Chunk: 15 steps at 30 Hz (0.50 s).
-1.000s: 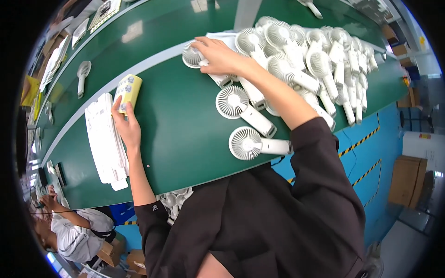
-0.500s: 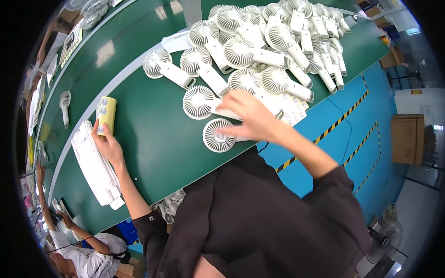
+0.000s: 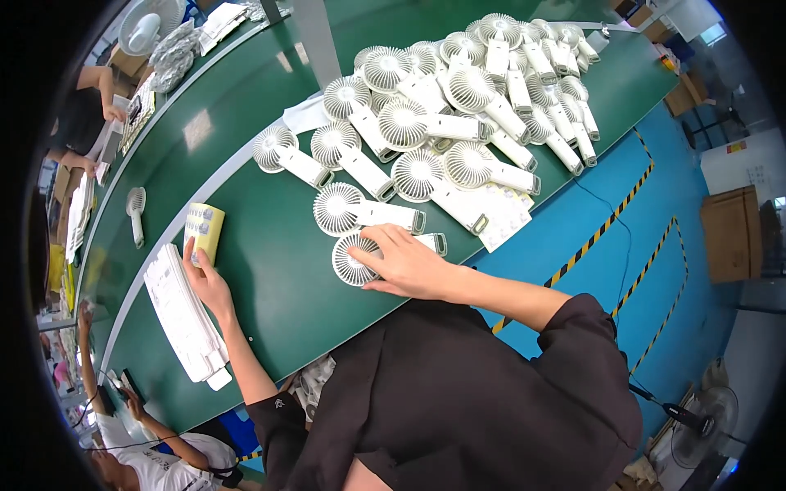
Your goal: Apply stickers to small handheld fans on an assembly line.
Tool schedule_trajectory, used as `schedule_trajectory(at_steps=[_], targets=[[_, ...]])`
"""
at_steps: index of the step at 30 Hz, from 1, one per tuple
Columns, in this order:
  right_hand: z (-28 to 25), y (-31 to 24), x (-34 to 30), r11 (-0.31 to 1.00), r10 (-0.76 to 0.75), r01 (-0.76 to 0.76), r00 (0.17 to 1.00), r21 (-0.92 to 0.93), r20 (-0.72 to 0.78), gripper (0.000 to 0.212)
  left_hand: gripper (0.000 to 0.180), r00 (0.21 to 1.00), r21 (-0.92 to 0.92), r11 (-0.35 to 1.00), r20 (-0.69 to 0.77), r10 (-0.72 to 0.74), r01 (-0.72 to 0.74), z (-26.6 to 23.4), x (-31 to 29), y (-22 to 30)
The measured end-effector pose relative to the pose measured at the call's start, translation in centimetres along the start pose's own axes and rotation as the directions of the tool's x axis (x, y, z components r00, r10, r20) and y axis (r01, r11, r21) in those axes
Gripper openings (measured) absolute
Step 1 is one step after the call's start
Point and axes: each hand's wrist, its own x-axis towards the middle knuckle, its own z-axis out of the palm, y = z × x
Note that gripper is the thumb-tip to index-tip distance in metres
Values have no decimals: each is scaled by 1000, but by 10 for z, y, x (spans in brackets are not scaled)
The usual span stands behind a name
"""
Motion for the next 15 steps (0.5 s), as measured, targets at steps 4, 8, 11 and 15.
schedule_trajectory(at_steps=[4,8,11,15], targets=[[4,-8,2,996,-83,84,991,3,-101,50,34,1000,-2,1000,-8,29,-29,2,1,2],[18,-25,13,970,-220,231,966,72,-137,41,33,995,27,995,-12,99,-99,-2,0,0],[15,-39,26,961,-242,264,948,82,-208,32,33,992,-2,993,-20,122,-122,3,0,4],[7,-45,37,910,-134,91,988,404,80,23,34,998,10,1000,-48,28,-27,-16,-4,-2]])
